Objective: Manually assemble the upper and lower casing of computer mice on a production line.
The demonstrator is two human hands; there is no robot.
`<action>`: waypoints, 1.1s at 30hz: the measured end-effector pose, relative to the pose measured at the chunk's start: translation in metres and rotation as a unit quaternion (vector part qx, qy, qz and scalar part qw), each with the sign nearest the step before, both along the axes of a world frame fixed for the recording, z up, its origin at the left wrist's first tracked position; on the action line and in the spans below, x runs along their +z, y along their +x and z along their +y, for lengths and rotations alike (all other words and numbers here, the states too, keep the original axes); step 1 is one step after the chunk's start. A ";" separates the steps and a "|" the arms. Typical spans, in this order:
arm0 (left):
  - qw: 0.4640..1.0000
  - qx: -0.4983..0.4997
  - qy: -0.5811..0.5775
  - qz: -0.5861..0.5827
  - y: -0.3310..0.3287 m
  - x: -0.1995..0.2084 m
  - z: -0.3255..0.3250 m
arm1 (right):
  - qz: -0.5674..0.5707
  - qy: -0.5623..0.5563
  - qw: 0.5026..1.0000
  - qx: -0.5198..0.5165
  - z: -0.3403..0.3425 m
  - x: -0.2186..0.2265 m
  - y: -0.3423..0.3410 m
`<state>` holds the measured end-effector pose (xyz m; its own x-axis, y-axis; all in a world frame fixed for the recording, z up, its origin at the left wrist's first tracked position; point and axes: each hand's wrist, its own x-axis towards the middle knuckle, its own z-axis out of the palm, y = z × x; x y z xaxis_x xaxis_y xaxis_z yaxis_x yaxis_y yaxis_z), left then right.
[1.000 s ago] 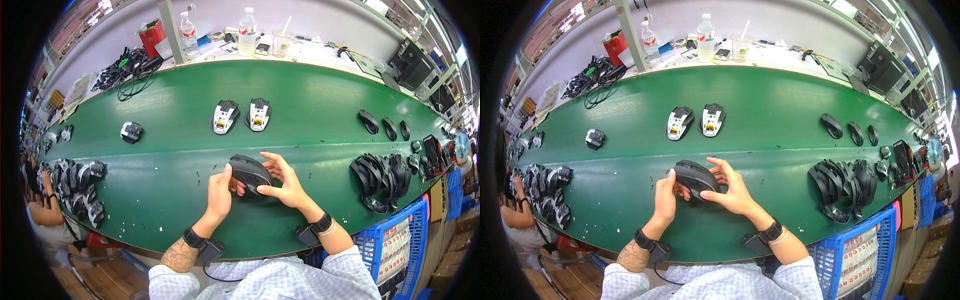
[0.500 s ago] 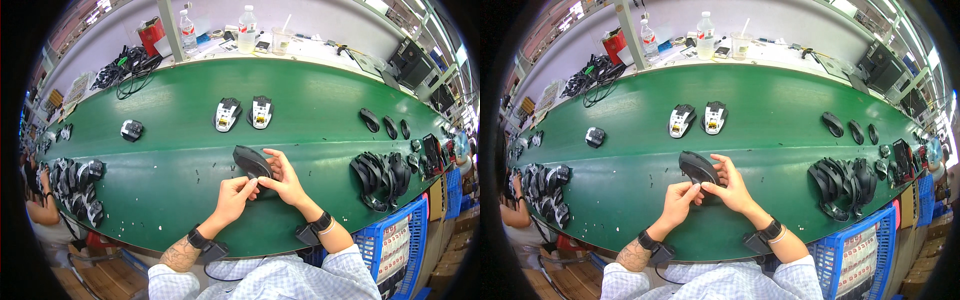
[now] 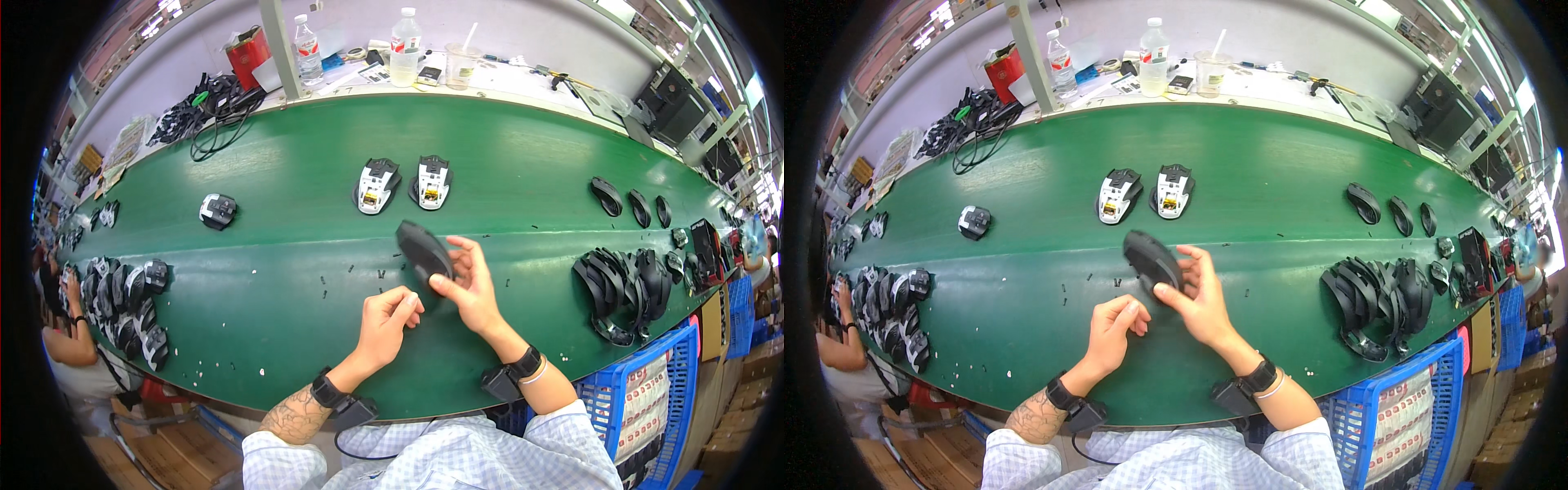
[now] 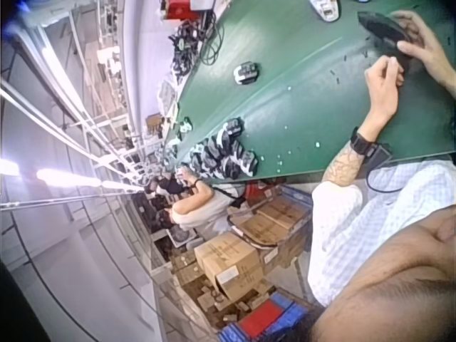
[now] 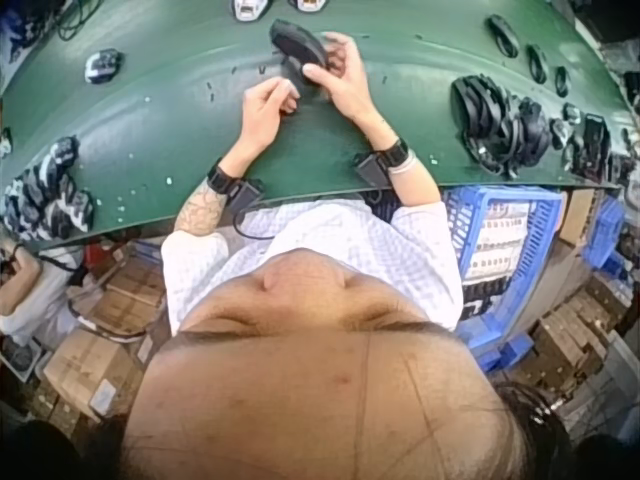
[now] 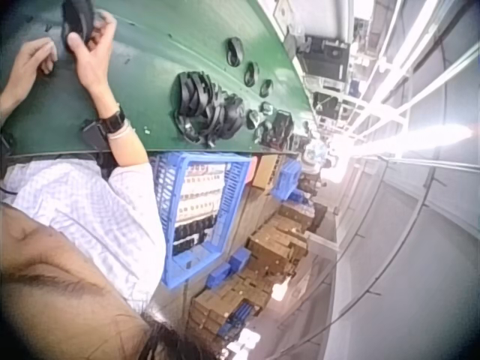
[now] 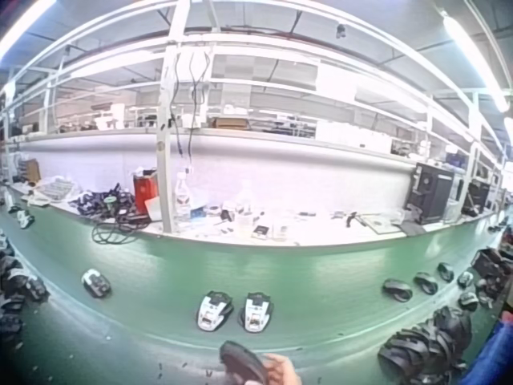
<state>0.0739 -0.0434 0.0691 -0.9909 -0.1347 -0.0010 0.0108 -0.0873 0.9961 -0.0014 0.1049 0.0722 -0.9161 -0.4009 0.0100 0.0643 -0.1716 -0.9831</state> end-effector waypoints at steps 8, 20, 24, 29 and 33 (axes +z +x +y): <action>0.996 -0.042 -0.071 0.043 0.000 0.000 0.010 | 0.165 0.222 0.900 -0.337 0.058 -0.006 -0.095; 0.980 -0.065 -0.149 0.111 0.008 -0.002 0.004 | 0.318 0.572 0.659 -0.371 0.144 0.029 -0.091; 0.983 -0.068 -0.136 0.103 0.008 -0.003 0.002 | 0.172 0.661 0.665 -0.302 0.211 0.061 -0.070; 0.982 -0.071 -0.142 0.101 0.009 -0.006 0.004 | -0.003 0.675 0.722 -0.152 0.264 0.095 -0.080; 0.982 -0.056 -0.141 0.109 0.009 -0.009 0.005 | -0.130 0.714 0.680 -0.105 0.298 0.108 -0.085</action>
<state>0.0826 -0.0386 0.0599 -0.9723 0.0105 0.2336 0.2317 0.1789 0.9562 -0.0862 0.4030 0.1805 -0.8507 0.3086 -0.4255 0.3902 0.9132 -0.1179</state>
